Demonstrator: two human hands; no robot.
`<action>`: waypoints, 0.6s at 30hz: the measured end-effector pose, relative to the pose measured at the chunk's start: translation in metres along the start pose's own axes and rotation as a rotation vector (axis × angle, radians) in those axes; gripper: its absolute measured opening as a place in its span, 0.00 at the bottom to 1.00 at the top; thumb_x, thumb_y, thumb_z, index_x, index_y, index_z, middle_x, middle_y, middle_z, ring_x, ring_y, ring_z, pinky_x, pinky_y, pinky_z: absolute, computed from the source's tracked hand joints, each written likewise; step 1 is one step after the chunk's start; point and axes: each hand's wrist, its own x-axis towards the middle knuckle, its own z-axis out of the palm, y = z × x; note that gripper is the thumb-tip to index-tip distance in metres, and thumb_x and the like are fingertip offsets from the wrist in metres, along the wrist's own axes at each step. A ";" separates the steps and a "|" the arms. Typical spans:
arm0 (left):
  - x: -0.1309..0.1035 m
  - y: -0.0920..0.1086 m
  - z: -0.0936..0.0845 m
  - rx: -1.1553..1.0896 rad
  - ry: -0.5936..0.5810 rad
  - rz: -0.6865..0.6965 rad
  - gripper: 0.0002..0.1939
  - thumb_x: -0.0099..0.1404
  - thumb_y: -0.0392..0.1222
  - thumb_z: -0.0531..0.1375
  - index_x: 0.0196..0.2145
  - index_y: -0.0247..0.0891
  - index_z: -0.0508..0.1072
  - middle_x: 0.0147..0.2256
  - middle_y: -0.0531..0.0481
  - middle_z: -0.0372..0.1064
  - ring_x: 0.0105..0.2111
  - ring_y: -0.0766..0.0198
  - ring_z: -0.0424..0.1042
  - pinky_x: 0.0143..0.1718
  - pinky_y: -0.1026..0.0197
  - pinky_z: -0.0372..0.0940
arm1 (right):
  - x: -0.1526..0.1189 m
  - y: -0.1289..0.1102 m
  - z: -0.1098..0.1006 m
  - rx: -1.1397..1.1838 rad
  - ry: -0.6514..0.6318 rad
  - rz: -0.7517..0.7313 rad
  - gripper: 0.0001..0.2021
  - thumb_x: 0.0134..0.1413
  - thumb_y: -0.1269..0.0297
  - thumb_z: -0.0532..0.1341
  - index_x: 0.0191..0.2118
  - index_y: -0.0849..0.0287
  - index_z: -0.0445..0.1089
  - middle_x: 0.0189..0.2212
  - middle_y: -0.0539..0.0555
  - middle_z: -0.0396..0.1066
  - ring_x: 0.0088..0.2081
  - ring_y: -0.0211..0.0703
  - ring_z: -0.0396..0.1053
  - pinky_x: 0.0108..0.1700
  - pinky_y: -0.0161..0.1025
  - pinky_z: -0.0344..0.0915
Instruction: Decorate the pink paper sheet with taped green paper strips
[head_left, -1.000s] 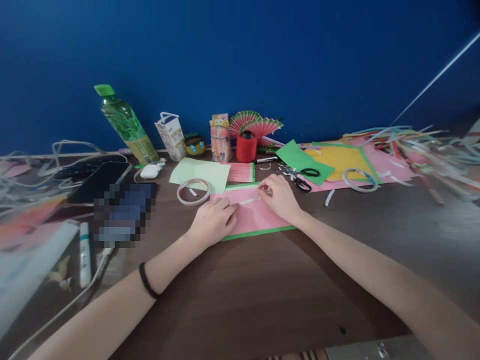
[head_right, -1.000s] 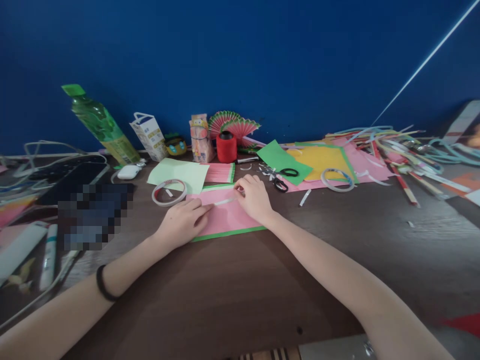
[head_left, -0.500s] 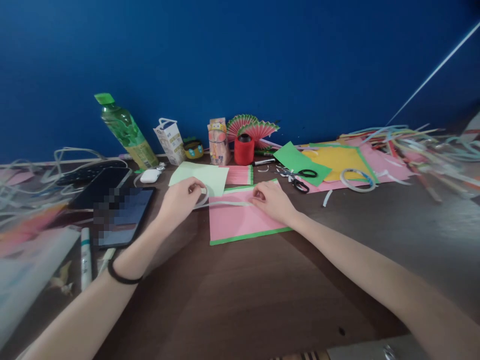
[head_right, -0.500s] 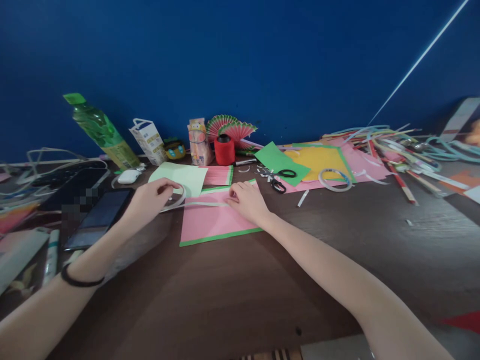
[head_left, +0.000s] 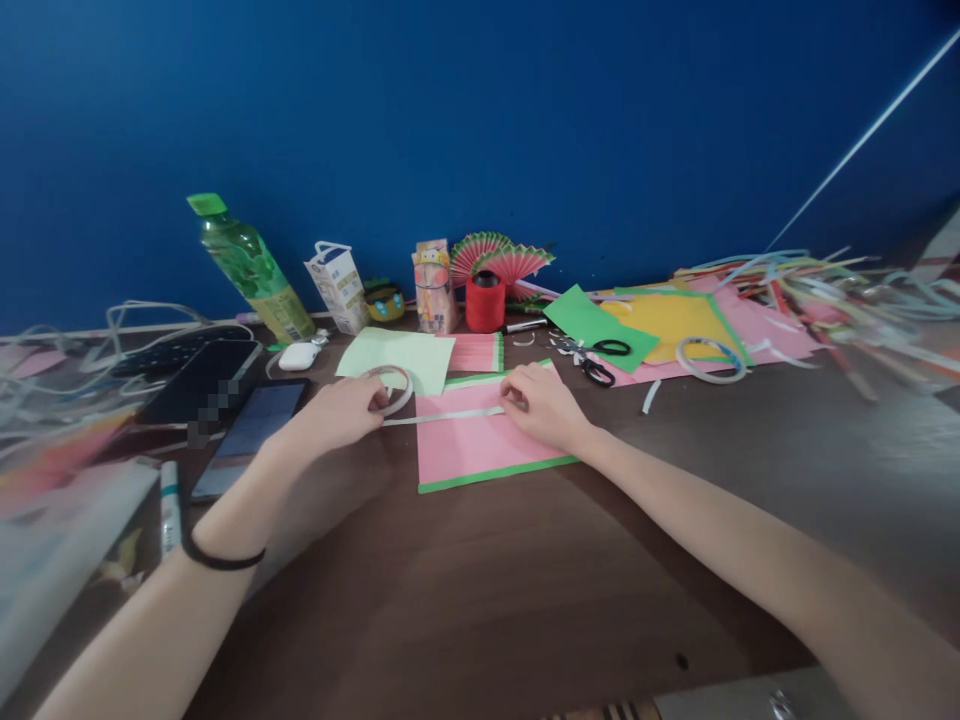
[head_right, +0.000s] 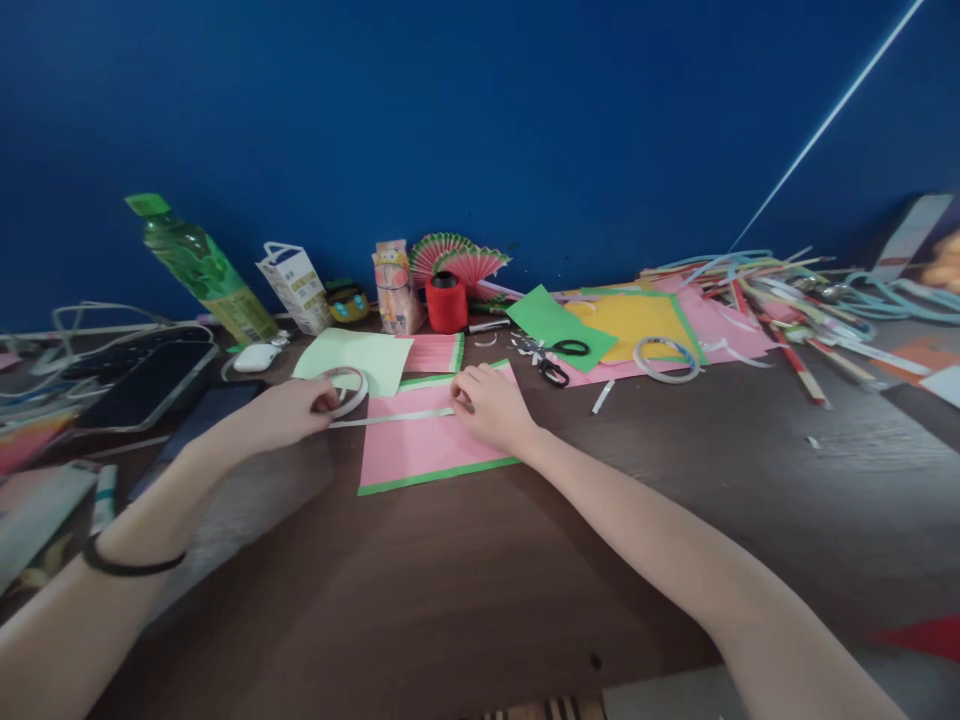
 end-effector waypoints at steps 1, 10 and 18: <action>0.000 0.000 -0.002 -0.019 0.011 -0.003 0.09 0.53 0.40 0.51 0.30 0.39 0.70 0.33 0.48 0.72 0.33 0.58 0.69 0.32 0.61 0.59 | 0.000 0.000 0.000 -0.009 -0.003 -0.007 0.02 0.51 0.69 0.55 0.29 0.59 0.63 0.27 0.52 0.65 0.33 0.42 0.59 0.38 0.37 0.55; -0.004 0.015 -0.022 -0.379 0.330 -0.073 0.13 0.57 0.46 0.52 0.35 0.36 0.68 0.35 0.48 0.70 0.34 0.60 0.67 0.36 0.60 0.60 | 0.001 0.002 0.004 0.008 -0.033 0.039 0.06 0.55 0.66 0.53 0.29 0.59 0.64 0.29 0.53 0.66 0.34 0.43 0.60 0.38 0.38 0.56; -0.010 0.042 -0.021 -0.786 0.207 0.125 0.09 0.59 0.45 0.54 0.34 0.37 0.65 0.32 0.49 0.69 0.34 0.61 0.68 0.37 0.58 0.62 | 0.009 -0.003 -0.013 0.105 0.246 0.034 0.06 0.56 0.70 0.51 0.31 0.59 0.64 0.28 0.54 0.66 0.33 0.44 0.61 0.38 0.41 0.58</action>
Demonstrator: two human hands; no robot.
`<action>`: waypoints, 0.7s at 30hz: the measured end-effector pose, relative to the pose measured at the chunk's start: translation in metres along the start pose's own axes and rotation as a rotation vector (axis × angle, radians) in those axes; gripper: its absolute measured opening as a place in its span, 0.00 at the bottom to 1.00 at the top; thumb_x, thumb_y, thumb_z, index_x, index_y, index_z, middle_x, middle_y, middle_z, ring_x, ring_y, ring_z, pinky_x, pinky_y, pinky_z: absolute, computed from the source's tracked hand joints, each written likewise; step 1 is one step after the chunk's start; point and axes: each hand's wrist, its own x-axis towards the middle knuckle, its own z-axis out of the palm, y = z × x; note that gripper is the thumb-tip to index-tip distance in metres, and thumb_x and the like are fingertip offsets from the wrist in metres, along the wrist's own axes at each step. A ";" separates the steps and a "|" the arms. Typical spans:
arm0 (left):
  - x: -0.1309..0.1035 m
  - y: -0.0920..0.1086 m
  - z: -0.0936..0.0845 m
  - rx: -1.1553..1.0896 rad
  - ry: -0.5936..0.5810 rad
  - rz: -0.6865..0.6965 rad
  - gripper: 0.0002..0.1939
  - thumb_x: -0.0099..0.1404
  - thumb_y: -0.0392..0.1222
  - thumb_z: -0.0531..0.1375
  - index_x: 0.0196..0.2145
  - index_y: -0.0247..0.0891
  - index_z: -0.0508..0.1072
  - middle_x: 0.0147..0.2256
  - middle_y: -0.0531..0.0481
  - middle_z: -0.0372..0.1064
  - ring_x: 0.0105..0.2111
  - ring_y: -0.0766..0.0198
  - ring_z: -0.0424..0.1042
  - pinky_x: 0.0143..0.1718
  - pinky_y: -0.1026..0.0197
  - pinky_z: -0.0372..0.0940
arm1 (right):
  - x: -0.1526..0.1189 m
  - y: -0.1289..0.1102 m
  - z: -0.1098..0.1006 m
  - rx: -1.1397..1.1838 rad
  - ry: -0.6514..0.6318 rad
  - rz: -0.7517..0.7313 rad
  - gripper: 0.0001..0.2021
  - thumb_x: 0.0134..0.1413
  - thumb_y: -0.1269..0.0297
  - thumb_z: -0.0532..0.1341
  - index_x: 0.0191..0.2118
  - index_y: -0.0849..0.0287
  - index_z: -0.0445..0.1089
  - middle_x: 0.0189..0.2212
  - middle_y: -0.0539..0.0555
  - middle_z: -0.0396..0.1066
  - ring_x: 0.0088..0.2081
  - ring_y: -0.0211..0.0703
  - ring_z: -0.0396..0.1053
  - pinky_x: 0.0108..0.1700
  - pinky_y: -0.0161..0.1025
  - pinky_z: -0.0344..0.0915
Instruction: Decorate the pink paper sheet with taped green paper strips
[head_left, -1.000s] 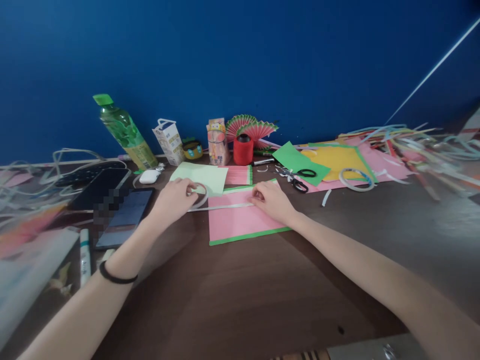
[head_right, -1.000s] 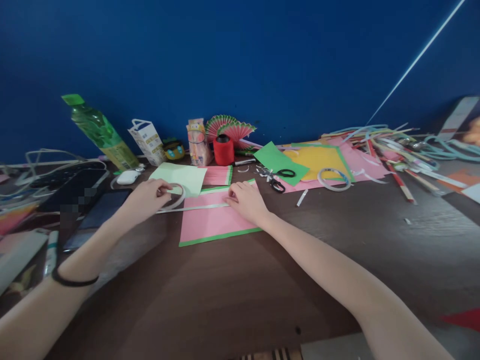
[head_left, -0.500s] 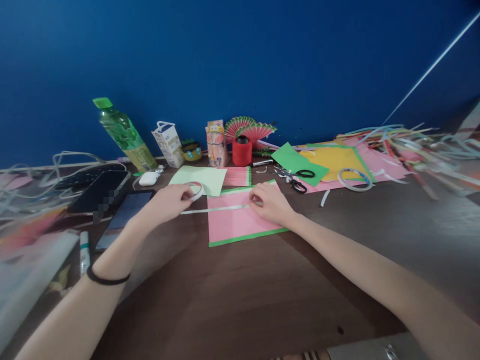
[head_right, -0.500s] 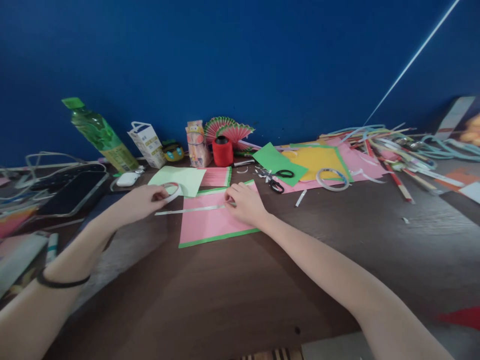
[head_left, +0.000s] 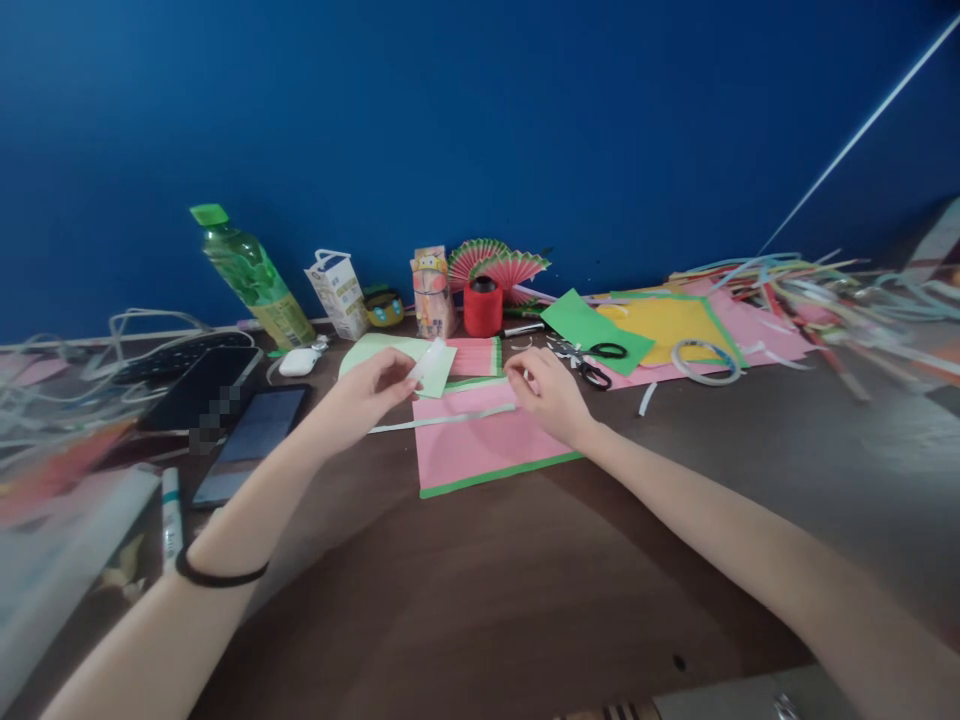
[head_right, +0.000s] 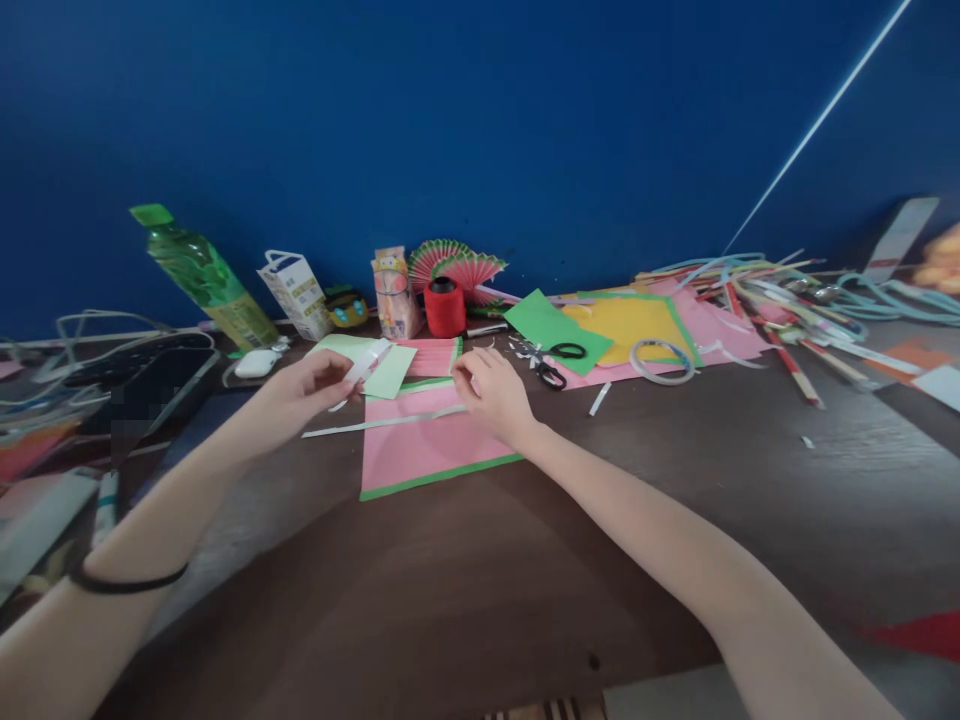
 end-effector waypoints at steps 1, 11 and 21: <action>-0.001 0.002 0.003 -0.040 -0.029 0.018 0.09 0.59 0.45 0.53 0.34 0.37 0.64 0.33 0.49 0.69 0.35 0.61 0.69 0.39 0.58 0.62 | 0.001 -0.003 -0.002 0.033 0.025 -0.020 0.06 0.55 0.70 0.51 0.32 0.59 0.64 0.28 0.54 0.66 0.33 0.44 0.61 0.39 0.42 0.59; -0.010 0.015 0.025 -0.065 -0.140 0.092 0.08 0.62 0.44 0.51 0.36 0.38 0.63 0.35 0.49 0.69 0.37 0.61 0.70 0.40 0.57 0.62 | -0.012 -0.048 -0.005 0.282 -0.064 -0.167 0.23 0.54 0.72 0.51 0.56 0.53 0.54 0.52 0.59 0.57 0.56 0.47 0.55 0.56 0.50 0.57; -0.014 0.019 0.030 0.005 -0.133 0.064 0.04 0.62 0.39 0.50 0.34 0.39 0.63 0.32 0.51 0.71 0.35 0.62 0.70 0.39 0.58 0.62 | -0.012 -0.050 -0.008 0.513 -0.148 -0.010 0.22 0.50 0.78 0.50 0.49 0.52 0.63 0.54 0.55 0.59 0.57 0.44 0.56 0.51 0.47 0.63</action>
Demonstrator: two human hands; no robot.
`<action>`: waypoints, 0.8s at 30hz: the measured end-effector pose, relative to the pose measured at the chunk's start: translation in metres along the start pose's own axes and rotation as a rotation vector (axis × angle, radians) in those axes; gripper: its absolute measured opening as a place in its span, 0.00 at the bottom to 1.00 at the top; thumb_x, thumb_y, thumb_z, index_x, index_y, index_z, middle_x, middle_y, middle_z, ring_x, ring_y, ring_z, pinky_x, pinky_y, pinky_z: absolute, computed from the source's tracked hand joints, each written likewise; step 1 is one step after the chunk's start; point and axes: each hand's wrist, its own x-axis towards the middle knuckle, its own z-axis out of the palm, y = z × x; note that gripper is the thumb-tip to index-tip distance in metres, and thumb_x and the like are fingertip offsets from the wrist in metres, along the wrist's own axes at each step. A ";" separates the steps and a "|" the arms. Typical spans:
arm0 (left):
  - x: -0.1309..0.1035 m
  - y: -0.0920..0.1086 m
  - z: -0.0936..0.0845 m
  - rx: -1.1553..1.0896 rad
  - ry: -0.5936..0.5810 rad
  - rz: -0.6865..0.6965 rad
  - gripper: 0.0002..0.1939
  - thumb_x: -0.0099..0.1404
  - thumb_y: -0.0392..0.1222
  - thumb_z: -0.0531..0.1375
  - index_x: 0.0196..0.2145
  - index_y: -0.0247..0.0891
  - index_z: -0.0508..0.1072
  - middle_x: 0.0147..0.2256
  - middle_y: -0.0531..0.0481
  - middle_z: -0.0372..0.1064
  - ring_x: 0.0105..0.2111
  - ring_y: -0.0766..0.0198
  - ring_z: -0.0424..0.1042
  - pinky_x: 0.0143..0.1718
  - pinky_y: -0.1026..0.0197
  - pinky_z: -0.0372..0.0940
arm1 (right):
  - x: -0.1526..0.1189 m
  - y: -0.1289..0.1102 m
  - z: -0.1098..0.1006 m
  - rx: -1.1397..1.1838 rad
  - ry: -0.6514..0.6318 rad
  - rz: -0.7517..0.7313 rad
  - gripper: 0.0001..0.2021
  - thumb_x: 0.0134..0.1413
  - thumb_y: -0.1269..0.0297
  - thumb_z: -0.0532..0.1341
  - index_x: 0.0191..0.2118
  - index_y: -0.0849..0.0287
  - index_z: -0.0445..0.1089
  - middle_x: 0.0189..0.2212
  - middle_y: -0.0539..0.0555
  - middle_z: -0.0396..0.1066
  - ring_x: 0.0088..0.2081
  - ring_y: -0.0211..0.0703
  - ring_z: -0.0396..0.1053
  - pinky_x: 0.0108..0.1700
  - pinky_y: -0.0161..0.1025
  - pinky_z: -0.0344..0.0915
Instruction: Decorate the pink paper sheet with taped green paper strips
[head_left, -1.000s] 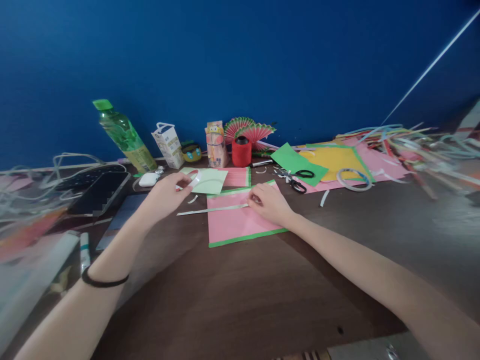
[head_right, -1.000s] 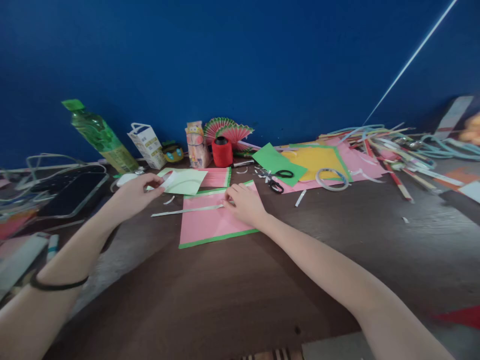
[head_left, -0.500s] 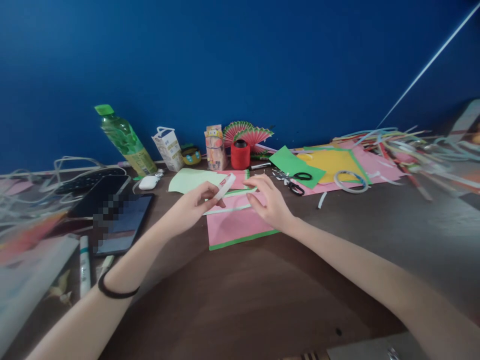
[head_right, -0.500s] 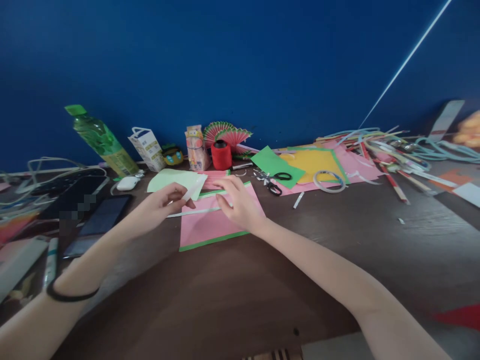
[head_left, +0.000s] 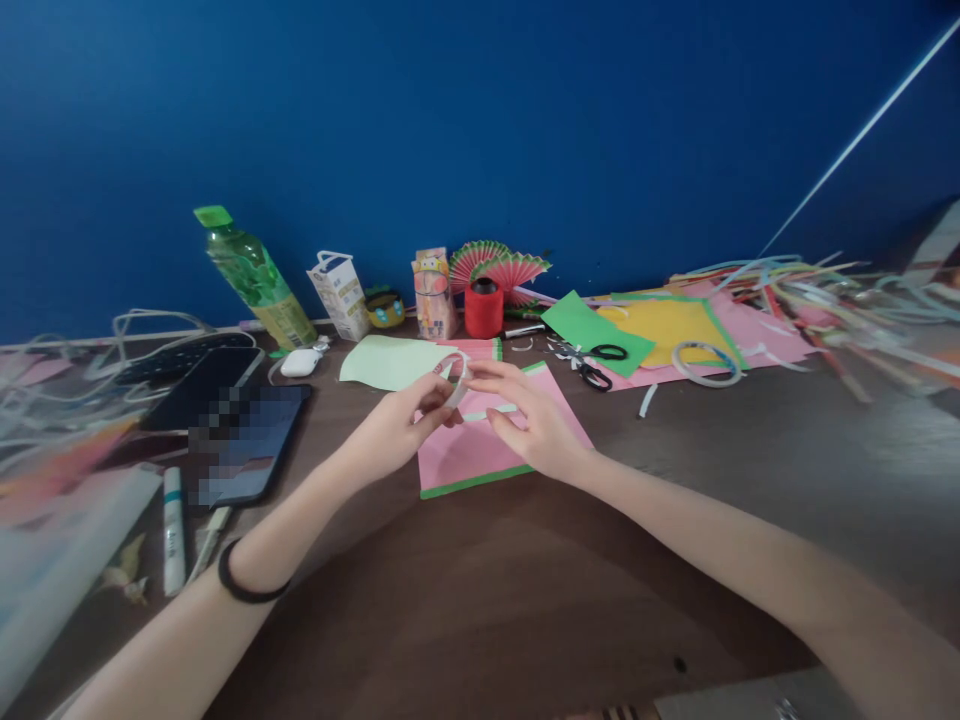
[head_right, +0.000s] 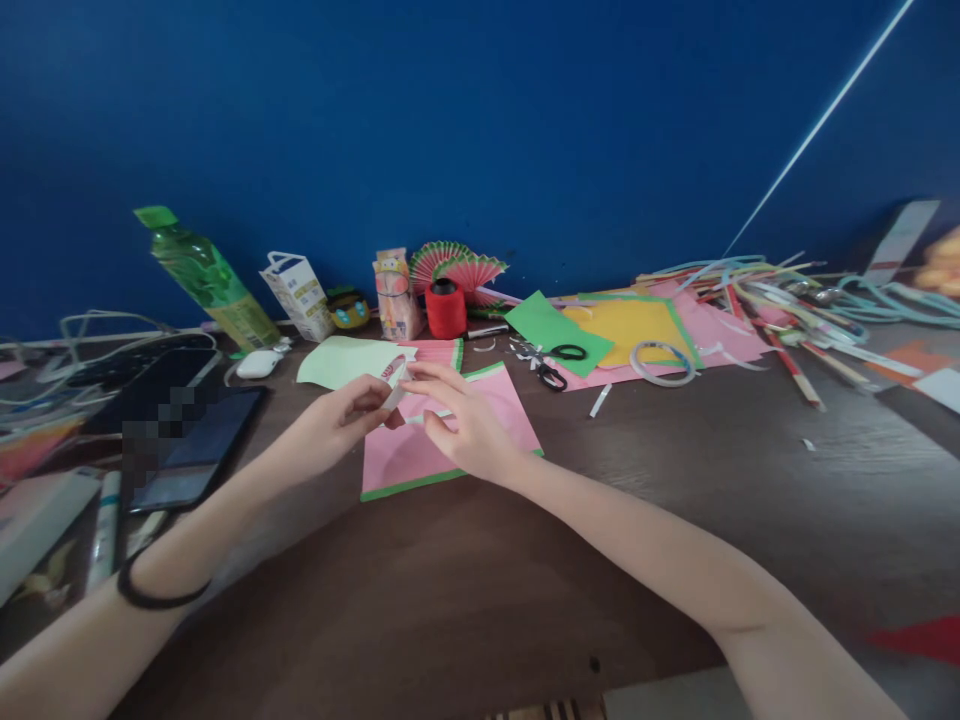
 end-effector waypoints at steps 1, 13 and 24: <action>0.000 0.000 0.001 -0.008 0.005 -0.003 0.04 0.62 0.39 0.50 0.35 0.39 0.63 0.32 0.51 0.71 0.35 0.63 0.70 0.39 0.58 0.62 | 0.000 0.000 -0.001 0.022 0.008 0.017 0.21 0.50 0.78 0.51 0.47 0.52 0.64 0.53 0.54 0.59 0.56 0.45 0.57 0.49 0.47 0.65; 0.002 -0.001 0.009 -0.087 -0.058 -0.111 0.13 0.59 0.41 0.51 0.41 0.37 0.67 0.30 0.50 0.73 0.29 0.64 0.68 0.34 0.61 0.62 | 0.003 0.004 0.005 0.186 0.150 0.161 0.04 0.49 0.69 0.60 0.28 0.57 0.62 0.34 0.53 0.69 0.39 0.40 0.68 0.41 0.41 0.66; 0.003 -0.002 0.011 -0.108 -0.089 -0.094 0.15 0.60 0.40 0.49 0.42 0.36 0.69 0.25 0.53 0.68 0.27 0.65 0.64 0.30 0.63 0.59 | 0.002 0.002 0.004 0.224 0.105 0.207 0.04 0.51 0.66 0.59 0.29 0.57 0.62 0.29 0.51 0.69 0.38 0.41 0.69 0.41 0.42 0.66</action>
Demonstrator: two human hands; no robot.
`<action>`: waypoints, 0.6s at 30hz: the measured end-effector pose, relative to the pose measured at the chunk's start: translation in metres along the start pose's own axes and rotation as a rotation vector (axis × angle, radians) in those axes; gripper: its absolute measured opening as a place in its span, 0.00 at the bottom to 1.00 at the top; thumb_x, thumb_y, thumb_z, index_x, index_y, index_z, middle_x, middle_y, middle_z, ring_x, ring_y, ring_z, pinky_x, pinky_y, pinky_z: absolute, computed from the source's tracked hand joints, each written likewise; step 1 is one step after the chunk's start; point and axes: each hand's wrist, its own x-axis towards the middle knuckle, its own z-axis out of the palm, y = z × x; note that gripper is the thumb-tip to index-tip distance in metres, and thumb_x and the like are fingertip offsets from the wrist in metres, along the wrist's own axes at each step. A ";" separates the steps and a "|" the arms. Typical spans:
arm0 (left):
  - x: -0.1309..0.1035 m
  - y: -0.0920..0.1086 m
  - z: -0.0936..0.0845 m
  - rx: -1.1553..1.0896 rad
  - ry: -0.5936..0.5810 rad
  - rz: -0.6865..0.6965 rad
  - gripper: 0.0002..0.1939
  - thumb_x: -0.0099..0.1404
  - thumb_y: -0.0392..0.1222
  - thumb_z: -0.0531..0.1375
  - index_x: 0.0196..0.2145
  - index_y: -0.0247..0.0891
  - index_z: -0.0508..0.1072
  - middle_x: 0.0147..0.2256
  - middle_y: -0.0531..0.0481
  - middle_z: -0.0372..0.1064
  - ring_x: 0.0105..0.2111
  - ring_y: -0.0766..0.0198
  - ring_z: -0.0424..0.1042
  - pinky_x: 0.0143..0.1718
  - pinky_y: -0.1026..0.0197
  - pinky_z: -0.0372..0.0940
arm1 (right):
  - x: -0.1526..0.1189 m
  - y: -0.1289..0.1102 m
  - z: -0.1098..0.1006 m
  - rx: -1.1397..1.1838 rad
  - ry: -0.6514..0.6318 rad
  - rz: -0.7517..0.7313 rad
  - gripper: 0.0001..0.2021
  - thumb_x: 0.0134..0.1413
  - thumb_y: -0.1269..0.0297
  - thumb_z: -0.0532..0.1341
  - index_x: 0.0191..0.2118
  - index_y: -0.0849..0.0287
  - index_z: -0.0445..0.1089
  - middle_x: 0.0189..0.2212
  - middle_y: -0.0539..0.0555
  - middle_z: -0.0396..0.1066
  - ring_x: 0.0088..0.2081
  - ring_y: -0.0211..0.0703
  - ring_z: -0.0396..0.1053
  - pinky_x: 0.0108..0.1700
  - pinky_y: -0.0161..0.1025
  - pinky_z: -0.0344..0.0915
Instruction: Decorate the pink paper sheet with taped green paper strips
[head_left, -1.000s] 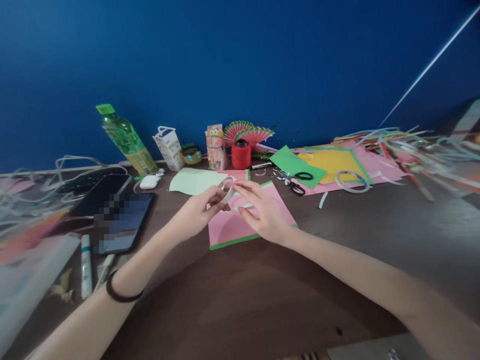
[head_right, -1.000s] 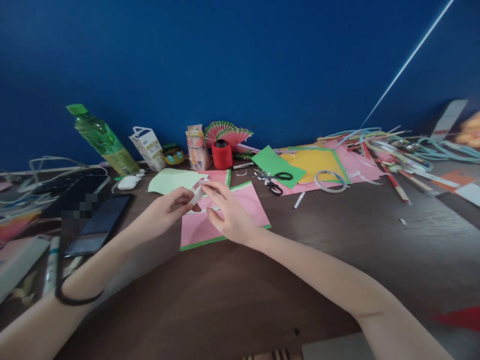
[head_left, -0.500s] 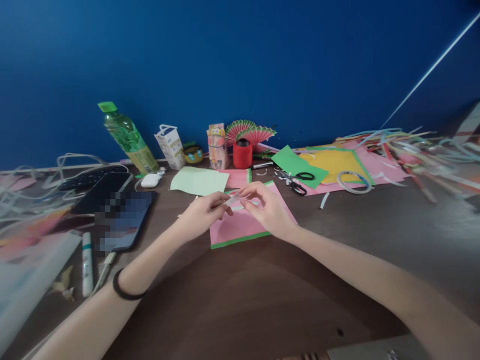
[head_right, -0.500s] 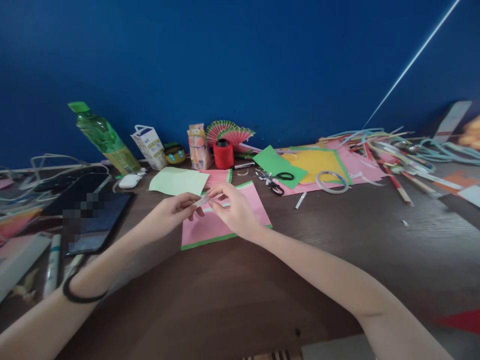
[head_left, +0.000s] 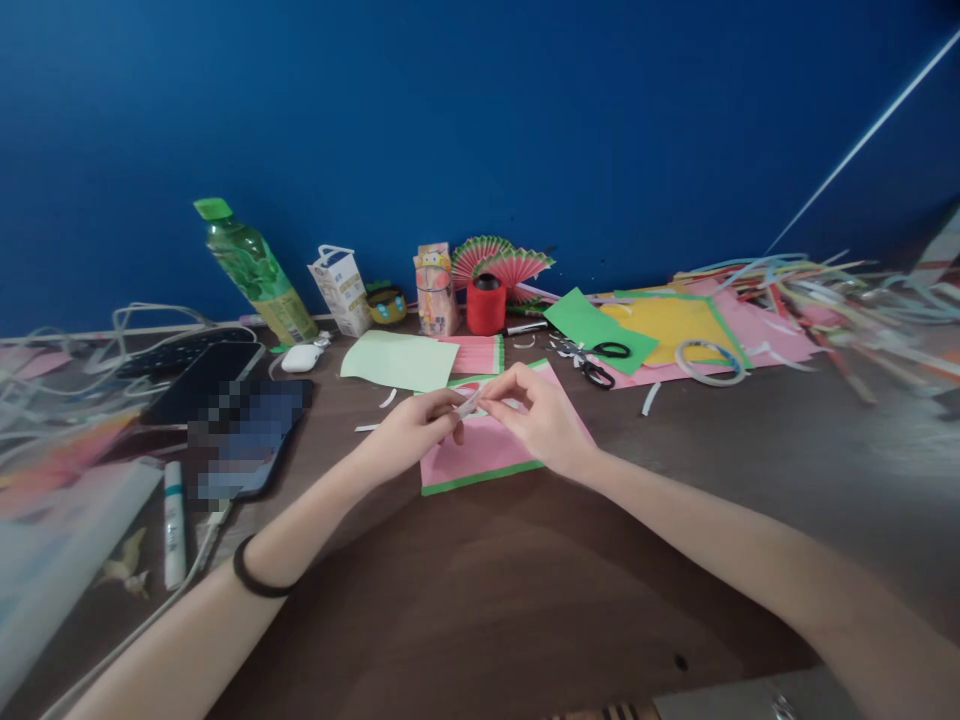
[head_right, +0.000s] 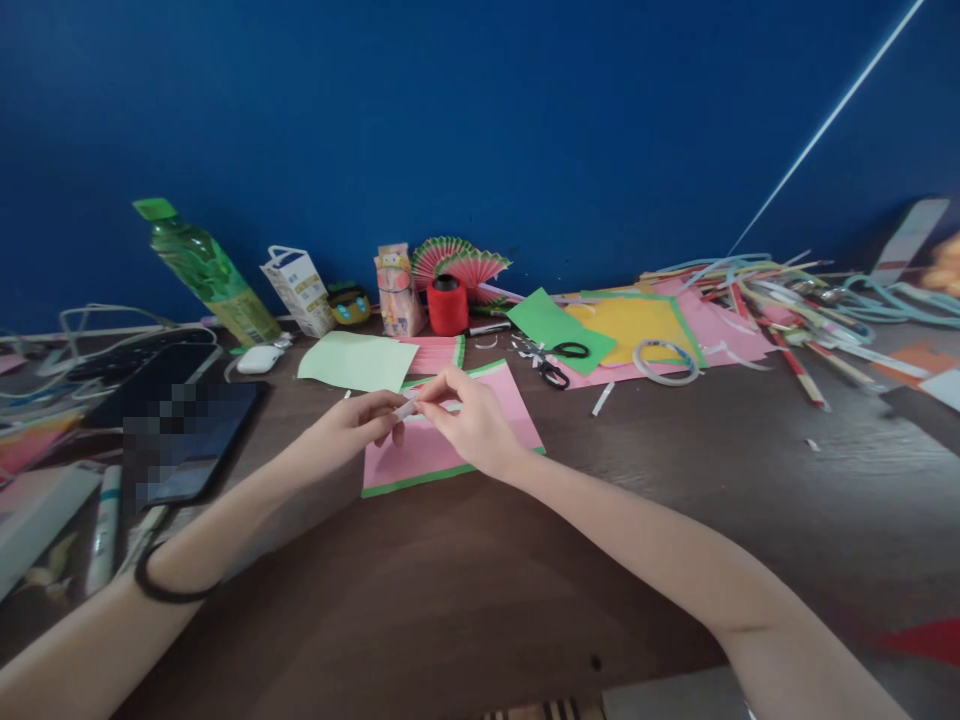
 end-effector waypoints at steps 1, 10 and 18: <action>0.000 0.000 0.000 -0.015 -0.010 0.005 0.15 0.60 0.40 0.49 0.42 0.36 0.69 0.25 0.52 0.68 0.27 0.65 0.65 0.30 0.63 0.59 | 0.000 0.000 0.000 0.001 0.002 -0.004 0.04 0.51 0.66 0.59 0.29 0.57 0.62 0.29 0.51 0.69 0.37 0.41 0.69 0.41 0.42 0.66; -0.001 -0.003 0.006 0.069 0.053 0.016 0.13 0.61 0.42 0.48 0.40 0.38 0.68 0.24 0.55 0.66 0.27 0.65 0.64 0.30 0.63 0.58 | 0.000 -0.007 0.001 0.014 -0.008 0.023 0.03 0.50 0.68 0.59 0.29 0.57 0.63 0.29 0.50 0.69 0.36 0.39 0.68 0.40 0.40 0.66; -0.002 -0.002 0.011 0.163 0.122 0.033 0.15 0.60 0.40 0.48 0.41 0.37 0.69 0.32 0.52 0.70 0.31 0.62 0.66 0.32 0.62 0.58 | -0.003 -0.013 0.002 -0.020 -0.021 0.007 0.02 0.50 0.68 0.59 0.29 0.58 0.64 0.27 0.49 0.68 0.33 0.38 0.68 0.38 0.39 0.66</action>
